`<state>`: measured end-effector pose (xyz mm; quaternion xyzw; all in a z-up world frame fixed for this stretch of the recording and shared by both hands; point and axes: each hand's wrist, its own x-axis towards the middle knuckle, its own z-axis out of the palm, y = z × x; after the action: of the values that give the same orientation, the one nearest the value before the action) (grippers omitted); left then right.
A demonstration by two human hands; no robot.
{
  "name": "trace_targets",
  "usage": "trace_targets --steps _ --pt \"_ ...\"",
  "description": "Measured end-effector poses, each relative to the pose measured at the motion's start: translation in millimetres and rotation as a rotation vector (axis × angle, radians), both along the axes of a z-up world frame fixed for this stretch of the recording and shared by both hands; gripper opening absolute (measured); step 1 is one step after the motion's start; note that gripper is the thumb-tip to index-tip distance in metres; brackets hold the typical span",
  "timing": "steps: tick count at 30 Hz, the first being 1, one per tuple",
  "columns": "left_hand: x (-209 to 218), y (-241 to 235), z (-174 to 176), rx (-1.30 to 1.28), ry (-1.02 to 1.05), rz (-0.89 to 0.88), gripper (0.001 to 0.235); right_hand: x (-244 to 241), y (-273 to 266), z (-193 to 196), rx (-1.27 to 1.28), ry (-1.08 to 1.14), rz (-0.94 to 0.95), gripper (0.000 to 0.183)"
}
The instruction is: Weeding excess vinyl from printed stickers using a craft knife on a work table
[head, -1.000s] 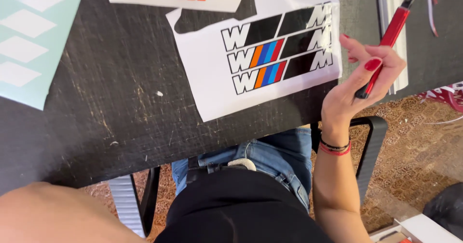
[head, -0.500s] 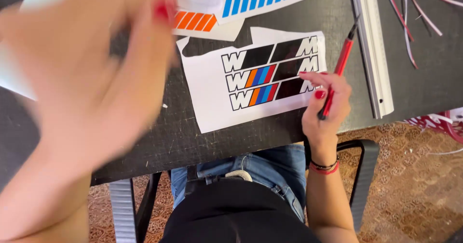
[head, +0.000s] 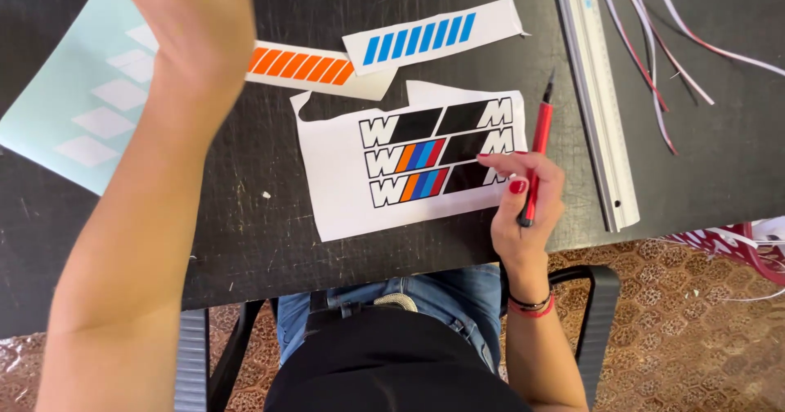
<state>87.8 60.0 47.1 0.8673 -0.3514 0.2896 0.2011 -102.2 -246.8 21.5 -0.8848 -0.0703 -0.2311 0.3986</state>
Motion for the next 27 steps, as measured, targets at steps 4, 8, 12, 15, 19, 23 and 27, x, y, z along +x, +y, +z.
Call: trace_targets --steps 4,8,12,15,19,23,27 --pt "2.1 -9.8 -4.0 0.150 -0.428 -0.186 0.013 -3.8 -4.8 0.5 -0.057 0.078 -0.027 0.059" --pt "19.8 20.6 -62.6 0.253 0.062 -0.269 0.020 -3.5 -7.0 -2.2 0.002 0.086 0.029 0.053" --pt "22.4 24.1 -46.7 0.440 -0.178 -0.070 0.024 -2.9 -6.0 -1.3 0.027 0.088 0.033 0.054" --pt "21.5 18.6 -39.5 0.435 -0.213 0.011 0.019 5.9 -3.7 -0.5 0.101 -0.002 0.027 0.048" --pt "7.3 6.9 -43.3 0.191 -0.157 0.004 0.038 4.1 -6.5 -11.3 0.480 -0.063 -0.101 0.046" --pt "-17.6 -10.0 -18.7 0.153 -0.203 0.077 0.062 6.2 -6.9 -8.5 0.528 -0.041 -0.161 0.053" --pt "-25.2 -15.7 -17.4 0.091 -0.168 0.048 0.043 5.6 -8.5 -8.7 0.541 -0.021 -0.160 0.044"
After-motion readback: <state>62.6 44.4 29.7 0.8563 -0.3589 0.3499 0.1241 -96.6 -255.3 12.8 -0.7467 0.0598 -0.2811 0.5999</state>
